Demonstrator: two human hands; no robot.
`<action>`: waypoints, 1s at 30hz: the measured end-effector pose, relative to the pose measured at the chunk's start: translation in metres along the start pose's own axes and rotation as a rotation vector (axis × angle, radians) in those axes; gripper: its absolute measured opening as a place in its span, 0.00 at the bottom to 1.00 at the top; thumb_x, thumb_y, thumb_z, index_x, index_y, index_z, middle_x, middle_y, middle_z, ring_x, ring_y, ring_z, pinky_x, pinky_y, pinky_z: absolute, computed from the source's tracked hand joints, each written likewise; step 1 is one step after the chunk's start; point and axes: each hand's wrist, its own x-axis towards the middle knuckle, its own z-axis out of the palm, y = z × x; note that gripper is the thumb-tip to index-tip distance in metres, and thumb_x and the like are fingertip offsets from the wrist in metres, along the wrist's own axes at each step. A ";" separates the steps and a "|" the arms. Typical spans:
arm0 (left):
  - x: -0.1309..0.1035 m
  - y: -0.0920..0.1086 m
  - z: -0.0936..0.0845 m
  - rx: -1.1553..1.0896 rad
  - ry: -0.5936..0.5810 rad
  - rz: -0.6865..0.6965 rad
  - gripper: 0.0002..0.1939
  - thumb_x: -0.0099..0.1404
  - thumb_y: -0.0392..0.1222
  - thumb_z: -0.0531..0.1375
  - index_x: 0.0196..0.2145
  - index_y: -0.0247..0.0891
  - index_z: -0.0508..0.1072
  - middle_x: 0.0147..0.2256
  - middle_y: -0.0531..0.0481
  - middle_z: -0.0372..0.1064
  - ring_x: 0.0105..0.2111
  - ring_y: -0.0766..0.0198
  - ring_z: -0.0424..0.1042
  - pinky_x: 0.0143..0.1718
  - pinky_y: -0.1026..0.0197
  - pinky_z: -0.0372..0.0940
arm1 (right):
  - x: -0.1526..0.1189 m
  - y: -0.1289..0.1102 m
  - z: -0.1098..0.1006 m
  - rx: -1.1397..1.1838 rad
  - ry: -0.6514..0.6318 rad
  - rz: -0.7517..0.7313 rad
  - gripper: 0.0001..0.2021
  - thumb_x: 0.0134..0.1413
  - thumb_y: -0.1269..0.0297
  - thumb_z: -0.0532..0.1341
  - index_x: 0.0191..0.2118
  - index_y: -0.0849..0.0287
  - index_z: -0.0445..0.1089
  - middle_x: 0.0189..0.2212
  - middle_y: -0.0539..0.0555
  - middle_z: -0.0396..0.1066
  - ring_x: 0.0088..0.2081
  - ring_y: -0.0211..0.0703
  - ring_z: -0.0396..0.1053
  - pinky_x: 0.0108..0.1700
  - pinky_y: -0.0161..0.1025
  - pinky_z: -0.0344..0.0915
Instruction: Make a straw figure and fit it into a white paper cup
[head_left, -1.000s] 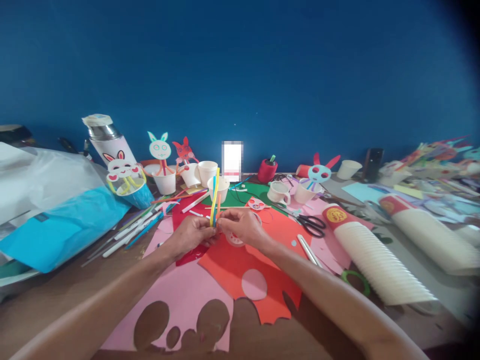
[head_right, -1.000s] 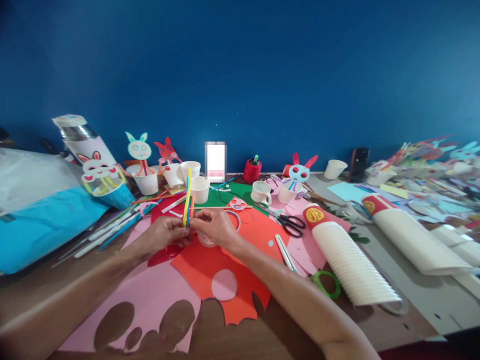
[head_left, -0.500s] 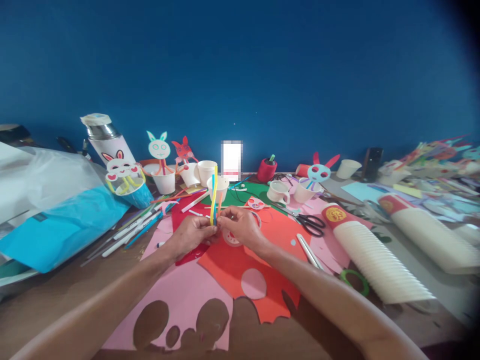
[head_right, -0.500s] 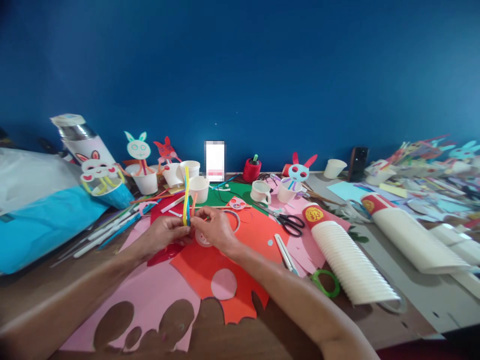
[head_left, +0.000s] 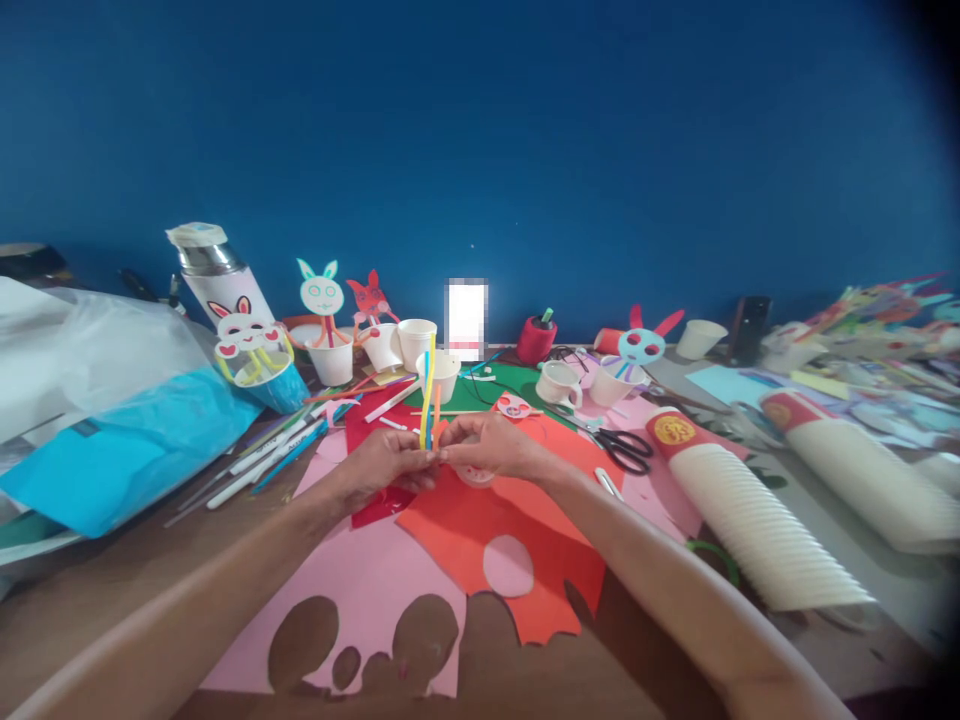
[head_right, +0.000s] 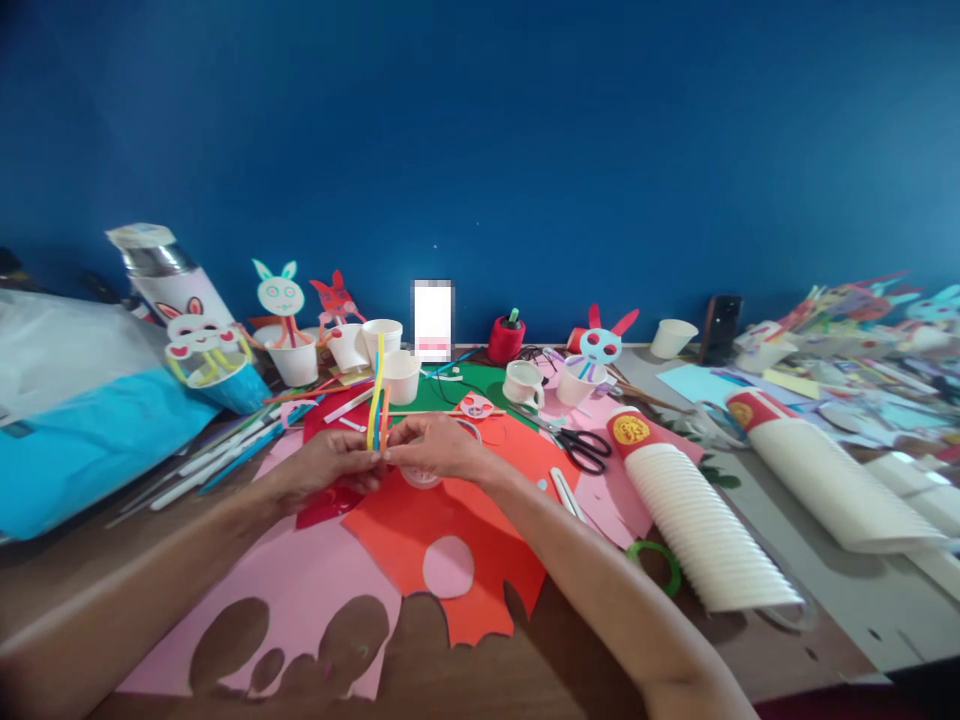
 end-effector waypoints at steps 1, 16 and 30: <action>0.000 0.000 0.000 -0.011 0.001 -0.005 0.15 0.46 0.47 0.66 0.26 0.31 0.72 0.25 0.47 0.72 0.22 0.67 0.71 0.26 0.64 0.64 | 0.000 0.000 -0.001 -0.033 -0.001 -0.002 0.07 0.43 0.62 0.62 0.30 0.59 0.71 0.27 0.49 0.72 0.30 0.37 0.68 0.31 0.32 0.61; -0.001 -0.002 0.000 -0.188 0.025 -0.043 0.15 0.48 0.45 0.66 0.29 0.31 0.72 0.23 0.50 0.69 0.23 0.69 0.68 0.23 0.68 0.62 | -0.002 -0.006 0.008 -0.174 0.161 -0.071 0.06 0.43 0.70 0.58 0.31 0.56 0.69 0.28 0.47 0.71 0.29 0.36 0.66 0.30 0.31 0.59; -0.001 -0.001 0.008 -0.496 0.136 0.073 0.05 0.52 0.33 0.63 0.23 0.31 0.69 0.16 0.55 0.61 0.16 0.74 0.60 0.19 0.71 0.60 | -0.012 -0.023 0.024 -0.318 0.404 -0.290 0.06 0.52 0.69 0.57 0.32 0.55 0.71 0.28 0.47 0.72 0.31 0.36 0.67 0.35 0.32 0.57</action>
